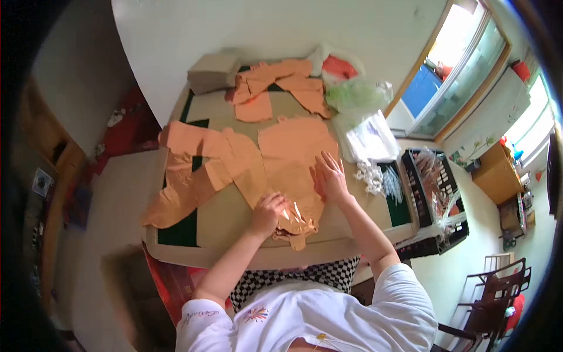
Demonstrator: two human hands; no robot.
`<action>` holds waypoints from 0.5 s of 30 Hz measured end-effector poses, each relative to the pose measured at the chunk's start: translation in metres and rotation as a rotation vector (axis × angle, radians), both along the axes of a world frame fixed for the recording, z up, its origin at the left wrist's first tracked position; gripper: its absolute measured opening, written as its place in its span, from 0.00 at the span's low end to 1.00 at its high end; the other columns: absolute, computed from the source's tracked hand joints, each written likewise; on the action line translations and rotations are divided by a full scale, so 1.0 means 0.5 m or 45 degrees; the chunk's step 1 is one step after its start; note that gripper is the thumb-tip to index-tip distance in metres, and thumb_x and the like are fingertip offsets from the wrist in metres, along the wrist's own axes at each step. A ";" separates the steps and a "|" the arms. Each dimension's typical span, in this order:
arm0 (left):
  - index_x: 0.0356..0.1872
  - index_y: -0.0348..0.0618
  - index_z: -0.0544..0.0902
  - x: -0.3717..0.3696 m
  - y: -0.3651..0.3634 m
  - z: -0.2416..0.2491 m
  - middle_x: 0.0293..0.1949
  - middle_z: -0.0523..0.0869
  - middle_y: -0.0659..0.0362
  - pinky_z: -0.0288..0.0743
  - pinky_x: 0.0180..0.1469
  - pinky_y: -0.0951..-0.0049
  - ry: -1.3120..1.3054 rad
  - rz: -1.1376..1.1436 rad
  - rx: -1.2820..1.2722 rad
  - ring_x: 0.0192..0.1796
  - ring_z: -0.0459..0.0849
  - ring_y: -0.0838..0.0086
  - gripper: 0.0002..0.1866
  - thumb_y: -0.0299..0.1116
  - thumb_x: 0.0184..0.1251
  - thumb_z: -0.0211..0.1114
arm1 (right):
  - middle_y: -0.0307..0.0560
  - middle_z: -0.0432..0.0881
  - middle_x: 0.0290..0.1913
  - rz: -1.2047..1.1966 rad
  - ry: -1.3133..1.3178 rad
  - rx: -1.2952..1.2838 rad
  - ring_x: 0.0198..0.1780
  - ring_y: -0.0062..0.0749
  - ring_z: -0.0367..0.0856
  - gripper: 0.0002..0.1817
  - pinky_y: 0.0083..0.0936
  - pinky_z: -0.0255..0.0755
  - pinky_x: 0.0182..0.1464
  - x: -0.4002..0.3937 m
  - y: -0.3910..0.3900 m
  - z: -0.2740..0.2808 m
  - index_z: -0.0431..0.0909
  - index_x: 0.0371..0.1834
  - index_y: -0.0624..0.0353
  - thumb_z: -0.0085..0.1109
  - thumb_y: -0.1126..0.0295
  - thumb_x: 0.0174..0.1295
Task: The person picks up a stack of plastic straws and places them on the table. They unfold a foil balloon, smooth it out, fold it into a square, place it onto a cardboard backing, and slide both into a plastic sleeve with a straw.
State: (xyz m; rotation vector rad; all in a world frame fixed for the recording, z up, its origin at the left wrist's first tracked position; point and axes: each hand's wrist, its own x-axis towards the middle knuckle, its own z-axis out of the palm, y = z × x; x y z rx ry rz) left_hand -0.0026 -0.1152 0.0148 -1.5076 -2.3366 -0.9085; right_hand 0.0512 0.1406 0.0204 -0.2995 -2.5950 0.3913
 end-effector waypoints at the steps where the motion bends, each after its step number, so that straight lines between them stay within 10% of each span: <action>1: 0.45 0.48 0.87 0.001 -0.001 0.000 0.52 0.84 0.57 0.70 0.63 0.64 -0.011 0.004 -0.025 0.60 0.77 0.65 0.14 0.28 0.62 0.56 | 0.51 0.67 0.68 0.014 -0.016 0.001 0.71 0.44 0.63 0.24 0.55 0.50 0.70 0.017 0.002 -0.014 0.71 0.63 0.52 0.55 0.64 0.62; 15: 0.48 0.45 0.86 -0.006 0.014 0.019 0.51 0.84 0.55 0.73 0.59 0.68 -0.415 0.006 0.239 0.56 0.80 0.63 0.16 0.20 0.58 0.62 | 0.46 0.72 0.64 0.005 -0.001 0.020 0.68 0.40 0.65 0.18 0.53 0.55 0.69 0.028 -0.001 -0.034 0.75 0.59 0.51 0.52 0.64 0.66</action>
